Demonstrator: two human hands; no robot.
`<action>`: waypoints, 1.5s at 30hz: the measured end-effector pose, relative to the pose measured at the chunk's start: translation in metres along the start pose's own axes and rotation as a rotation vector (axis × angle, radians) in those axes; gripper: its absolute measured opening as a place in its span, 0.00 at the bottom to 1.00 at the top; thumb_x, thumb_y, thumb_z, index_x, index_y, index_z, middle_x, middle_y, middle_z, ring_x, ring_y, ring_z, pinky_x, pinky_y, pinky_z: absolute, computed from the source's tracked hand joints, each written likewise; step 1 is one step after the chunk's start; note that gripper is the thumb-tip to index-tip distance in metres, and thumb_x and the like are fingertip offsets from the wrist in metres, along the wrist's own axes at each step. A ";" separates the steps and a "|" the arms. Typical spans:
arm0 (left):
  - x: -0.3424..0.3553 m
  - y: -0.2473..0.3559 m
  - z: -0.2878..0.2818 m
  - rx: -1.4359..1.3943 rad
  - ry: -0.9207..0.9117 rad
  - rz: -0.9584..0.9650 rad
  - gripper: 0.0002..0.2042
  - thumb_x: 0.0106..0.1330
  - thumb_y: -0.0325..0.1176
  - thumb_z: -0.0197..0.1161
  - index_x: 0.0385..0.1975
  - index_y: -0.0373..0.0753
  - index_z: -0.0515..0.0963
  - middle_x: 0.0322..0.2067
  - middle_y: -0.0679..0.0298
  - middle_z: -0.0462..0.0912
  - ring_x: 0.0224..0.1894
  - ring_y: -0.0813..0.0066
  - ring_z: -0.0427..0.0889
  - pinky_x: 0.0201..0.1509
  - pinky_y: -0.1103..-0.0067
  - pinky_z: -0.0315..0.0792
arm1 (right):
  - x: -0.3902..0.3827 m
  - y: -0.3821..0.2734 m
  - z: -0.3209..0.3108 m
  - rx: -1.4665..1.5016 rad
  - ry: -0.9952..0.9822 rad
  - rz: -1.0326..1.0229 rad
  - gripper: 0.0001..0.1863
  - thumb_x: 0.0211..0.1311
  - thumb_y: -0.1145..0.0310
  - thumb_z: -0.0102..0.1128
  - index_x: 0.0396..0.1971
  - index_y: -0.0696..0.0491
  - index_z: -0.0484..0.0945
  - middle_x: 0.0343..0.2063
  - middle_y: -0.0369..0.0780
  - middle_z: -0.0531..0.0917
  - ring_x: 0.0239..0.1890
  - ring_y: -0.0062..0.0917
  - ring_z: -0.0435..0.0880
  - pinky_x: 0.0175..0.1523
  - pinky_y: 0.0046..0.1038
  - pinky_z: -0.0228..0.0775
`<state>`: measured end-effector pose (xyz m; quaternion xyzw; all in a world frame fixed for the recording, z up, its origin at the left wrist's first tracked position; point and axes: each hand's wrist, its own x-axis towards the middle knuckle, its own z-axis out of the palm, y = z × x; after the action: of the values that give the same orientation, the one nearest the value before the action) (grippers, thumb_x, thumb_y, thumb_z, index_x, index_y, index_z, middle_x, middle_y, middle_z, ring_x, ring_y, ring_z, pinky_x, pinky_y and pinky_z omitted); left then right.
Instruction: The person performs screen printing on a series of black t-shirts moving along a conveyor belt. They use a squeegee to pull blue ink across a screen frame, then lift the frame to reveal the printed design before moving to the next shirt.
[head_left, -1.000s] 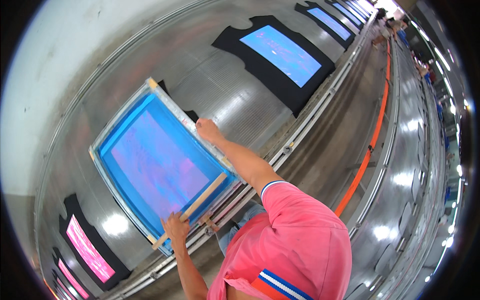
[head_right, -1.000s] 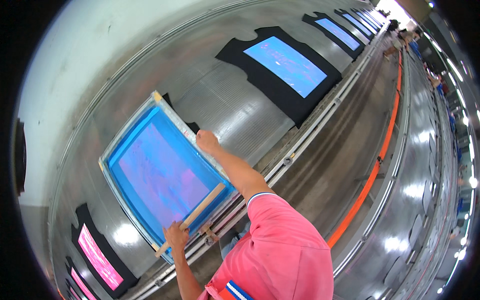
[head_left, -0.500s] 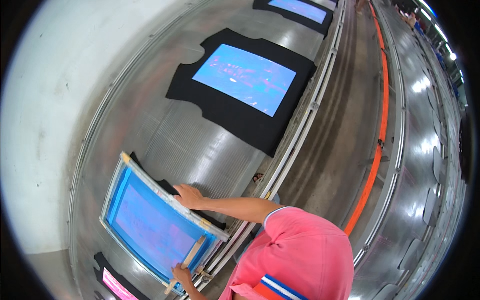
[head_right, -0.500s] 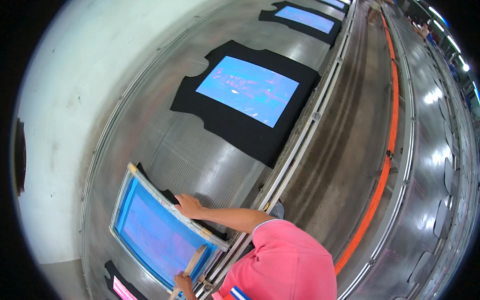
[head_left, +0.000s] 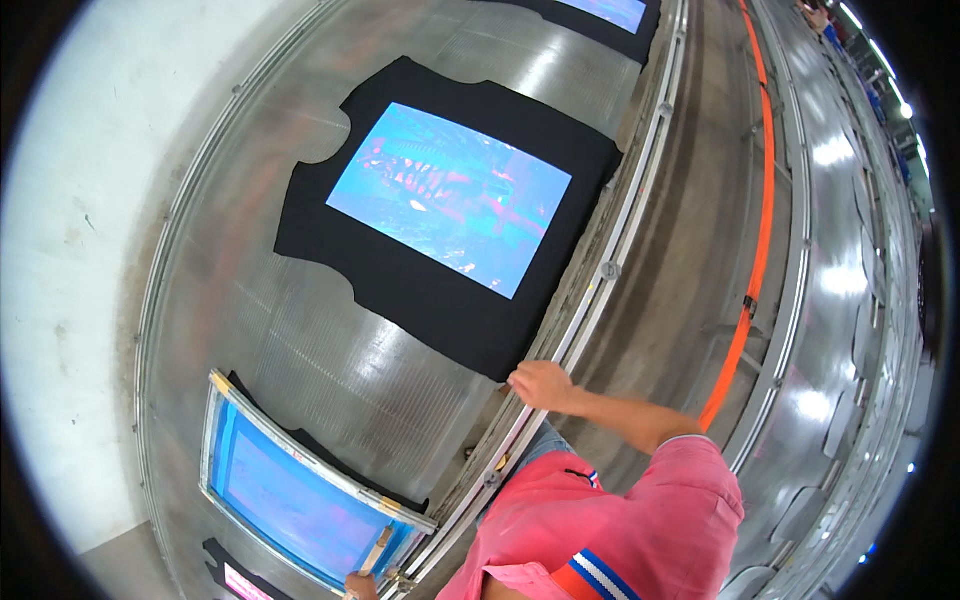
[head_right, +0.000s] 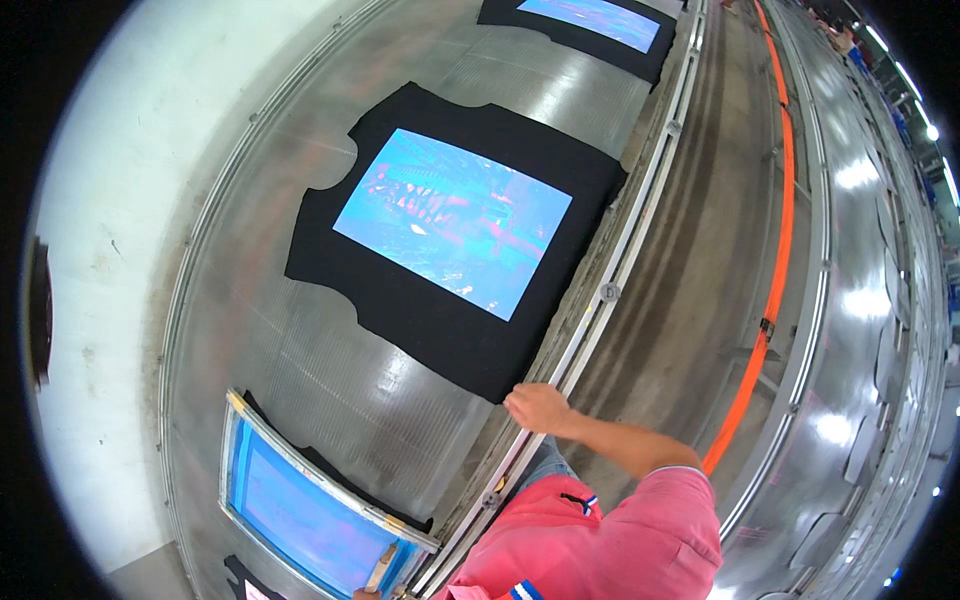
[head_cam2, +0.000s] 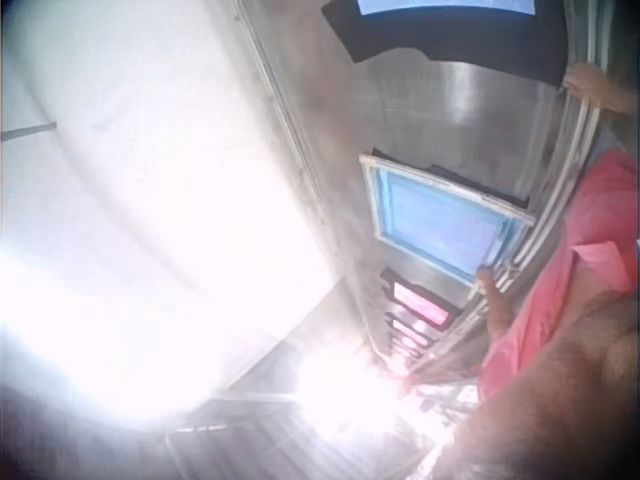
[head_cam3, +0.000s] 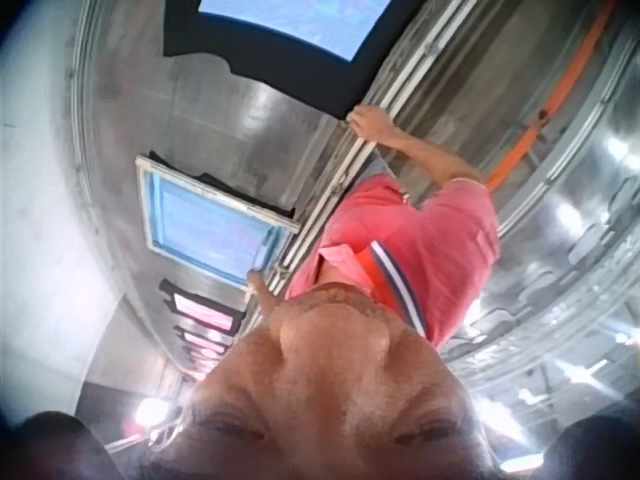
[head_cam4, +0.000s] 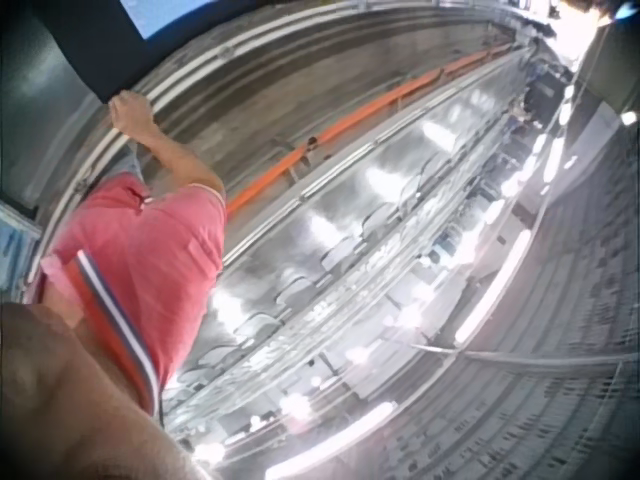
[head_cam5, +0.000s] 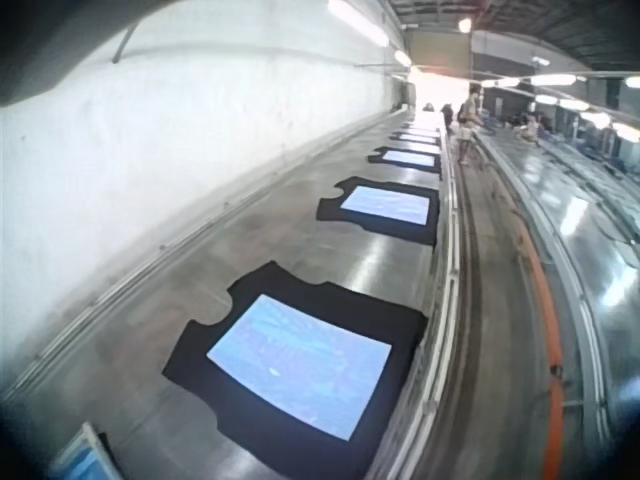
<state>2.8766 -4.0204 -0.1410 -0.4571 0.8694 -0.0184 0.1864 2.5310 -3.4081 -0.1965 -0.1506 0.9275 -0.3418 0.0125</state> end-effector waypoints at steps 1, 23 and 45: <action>0.001 0.002 -0.002 0.000 0.003 0.003 0.12 0.46 0.32 0.76 0.25 0.29 0.85 0.25 0.45 0.85 0.32 0.41 0.83 0.54 0.53 0.70 | 0.001 -0.002 -0.001 -0.037 -0.034 -0.034 0.12 0.62 0.63 0.61 0.22 0.52 0.77 0.24 0.40 0.79 0.28 0.38 0.82 0.34 0.39 0.75; 0.000 -0.027 0.000 0.082 0.026 0.106 0.10 0.49 0.33 0.72 0.26 0.33 0.86 0.27 0.43 0.84 0.33 0.38 0.82 0.44 0.55 0.74 | 0.011 -0.008 -0.007 -0.146 -0.190 -0.029 0.12 0.59 0.61 0.64 0.21 0.50 0.76 0.24 0.39 0.78 0.30 0.36 0.82 0.36 0.38 0.75; 0.041 -0.091 -0.029 -0.486 -0.262 0.791 0.22 0.37 0.31 0.81 0.37 0.37 0.87 0.34 0.51 0.85 0.41 0.46 0.81 0.47 0.61 0.74 | 0.109 -0.360 0.300 0.099 -0.146 0.162 0.21 0.70 0.57 0.53 0.59 0.48 0.76 0.44 0.49 0.82 0.47 0.48 0.83 0.52 0.46 0.76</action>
<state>2.9171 -4.1105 -0.1079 -0.1202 0.9249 0.3152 0.1751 2.5622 -3.8881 -0.1873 -0.0991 0.9153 -0.3732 0.1149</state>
